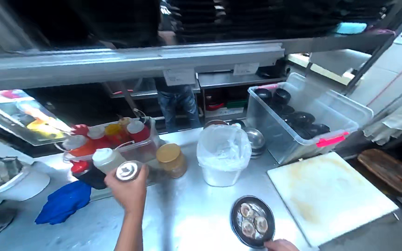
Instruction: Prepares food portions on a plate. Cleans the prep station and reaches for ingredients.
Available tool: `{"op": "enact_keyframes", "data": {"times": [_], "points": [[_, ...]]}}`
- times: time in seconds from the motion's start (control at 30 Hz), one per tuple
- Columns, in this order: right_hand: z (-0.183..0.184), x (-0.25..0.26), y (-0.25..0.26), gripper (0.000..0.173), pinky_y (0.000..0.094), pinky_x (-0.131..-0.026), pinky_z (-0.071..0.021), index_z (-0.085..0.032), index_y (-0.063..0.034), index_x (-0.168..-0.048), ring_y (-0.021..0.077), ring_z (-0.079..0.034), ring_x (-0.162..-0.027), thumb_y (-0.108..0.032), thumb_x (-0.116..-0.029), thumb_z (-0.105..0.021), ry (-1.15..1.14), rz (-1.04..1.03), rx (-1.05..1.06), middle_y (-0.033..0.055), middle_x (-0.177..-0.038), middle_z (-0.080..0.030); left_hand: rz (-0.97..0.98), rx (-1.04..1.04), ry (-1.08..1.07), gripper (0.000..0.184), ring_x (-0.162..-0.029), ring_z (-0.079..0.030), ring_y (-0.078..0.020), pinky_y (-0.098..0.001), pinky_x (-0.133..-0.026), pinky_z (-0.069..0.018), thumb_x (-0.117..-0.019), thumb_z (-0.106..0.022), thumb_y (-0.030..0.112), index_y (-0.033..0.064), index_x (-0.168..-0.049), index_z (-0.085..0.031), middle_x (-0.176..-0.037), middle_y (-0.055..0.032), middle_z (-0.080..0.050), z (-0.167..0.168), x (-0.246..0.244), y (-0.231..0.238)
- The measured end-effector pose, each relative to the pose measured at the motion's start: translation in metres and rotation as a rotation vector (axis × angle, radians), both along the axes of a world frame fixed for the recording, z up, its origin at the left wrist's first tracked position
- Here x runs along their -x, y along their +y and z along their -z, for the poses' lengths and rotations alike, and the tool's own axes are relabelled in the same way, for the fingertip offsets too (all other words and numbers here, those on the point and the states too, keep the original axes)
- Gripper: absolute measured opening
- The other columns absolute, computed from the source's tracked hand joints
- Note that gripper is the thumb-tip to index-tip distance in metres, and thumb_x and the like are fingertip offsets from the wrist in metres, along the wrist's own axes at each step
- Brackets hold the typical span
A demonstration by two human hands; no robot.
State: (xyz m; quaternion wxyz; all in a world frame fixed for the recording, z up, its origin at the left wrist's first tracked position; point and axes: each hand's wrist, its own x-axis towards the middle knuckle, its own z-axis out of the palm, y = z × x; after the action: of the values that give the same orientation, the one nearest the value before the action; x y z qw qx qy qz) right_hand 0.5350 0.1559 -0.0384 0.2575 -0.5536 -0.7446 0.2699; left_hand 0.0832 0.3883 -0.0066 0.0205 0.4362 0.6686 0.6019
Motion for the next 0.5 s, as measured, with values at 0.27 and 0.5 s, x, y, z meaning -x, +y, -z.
{"op": "enact_keyframes", "data": {"times": [0.27,0.5], "points": [[-0.046,0.032,0.053,0.078,0.0428,-0.106,-0.0534,-0.049,-0.0129,-0.152,0.0212,-0.059,-0.128,-0.053,-0.0893,-0.075,0.169,-0.145,-0.124,0.0134,-0.141,-0.059,0.582,0.396,-0.173,0.085,-0.102,-0.069,-0.0146,-0.0366,-0.088,-0.0603,-0.0657,-0.091,0.039,0.0007,-0.132,-0.053,-0.114,-0.0111,-0.069,-0.050,-0.149,-0.136],[-0.046,0.008,0.081,0.097,0.0416,-0.109,-0.0514,-0.033,-0.0163,-0.161,0.0175,-0.057,-0.132,-0.042,-0.0820,-0.082,0.078,-0.146,0.109,0.0105,-0.148,-0.054,0.953,0.630,-0.994,0.099,-0.106,-0.073,-0.0295,-0.0434,-0.090,-0.0635,-0.0766,-0.090,0.020,0.0053,-0.153,-0.029,-0.122,-0.0190,-0.070,-0.019,-0.244,-0.154]]}}
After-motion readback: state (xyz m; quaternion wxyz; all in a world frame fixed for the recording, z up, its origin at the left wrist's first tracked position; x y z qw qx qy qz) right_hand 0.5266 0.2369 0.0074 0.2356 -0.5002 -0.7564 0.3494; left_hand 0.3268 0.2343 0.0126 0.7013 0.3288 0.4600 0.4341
